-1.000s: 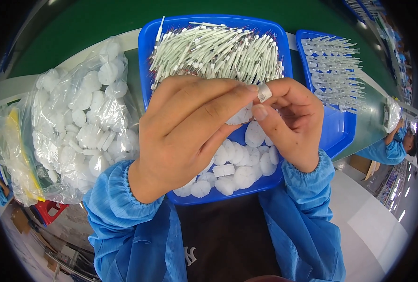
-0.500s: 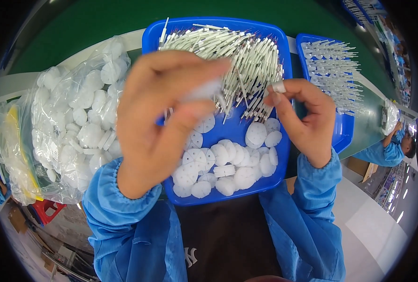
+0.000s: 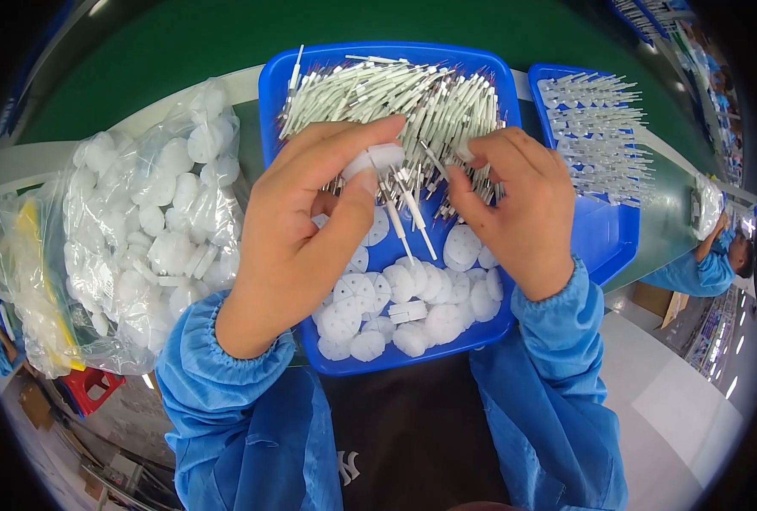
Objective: The person assembles plastic bases by inserting multiple metal pins into them by hand, then organizes the assembled parts on a blue tray.
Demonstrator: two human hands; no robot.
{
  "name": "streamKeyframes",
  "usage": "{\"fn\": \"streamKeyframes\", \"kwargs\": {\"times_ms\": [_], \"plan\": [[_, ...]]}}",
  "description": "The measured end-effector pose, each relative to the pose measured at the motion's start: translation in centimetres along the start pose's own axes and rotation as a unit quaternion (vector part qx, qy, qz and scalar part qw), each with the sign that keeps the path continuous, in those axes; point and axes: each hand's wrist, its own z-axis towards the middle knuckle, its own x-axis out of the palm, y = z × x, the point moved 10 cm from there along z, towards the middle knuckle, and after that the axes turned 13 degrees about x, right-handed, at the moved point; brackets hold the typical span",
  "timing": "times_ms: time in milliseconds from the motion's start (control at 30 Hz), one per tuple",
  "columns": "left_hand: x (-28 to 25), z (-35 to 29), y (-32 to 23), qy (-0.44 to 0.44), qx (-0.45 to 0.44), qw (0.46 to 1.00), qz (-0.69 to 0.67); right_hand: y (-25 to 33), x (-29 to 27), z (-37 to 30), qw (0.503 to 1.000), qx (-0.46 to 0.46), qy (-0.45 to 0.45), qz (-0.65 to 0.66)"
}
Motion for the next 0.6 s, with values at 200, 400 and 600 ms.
{"fn": "streamKeyframes", "kwargs": {"times_ms": [200, 400, 600], "plan": [[-0.6, -0.3, 0.5, -0.023, -0.020, 0.999, 0.031, 0.4, -0.2, -0.1, 1.000, -0.014, 0.010, 0.008], [0.6, -0.2, -0.2, 0.008, -0.016, 1.000, 0.021, 1.8, -1.3, -1.5, 0.969, -0.037, 0.001, 0.244], [-0.1, -0.4, -0.2, -0.007, -0.007, 1.000, 0.025, 0.6, -0.6, -1.8, 0.962, 0.041, 0.032, 0.266]]}}
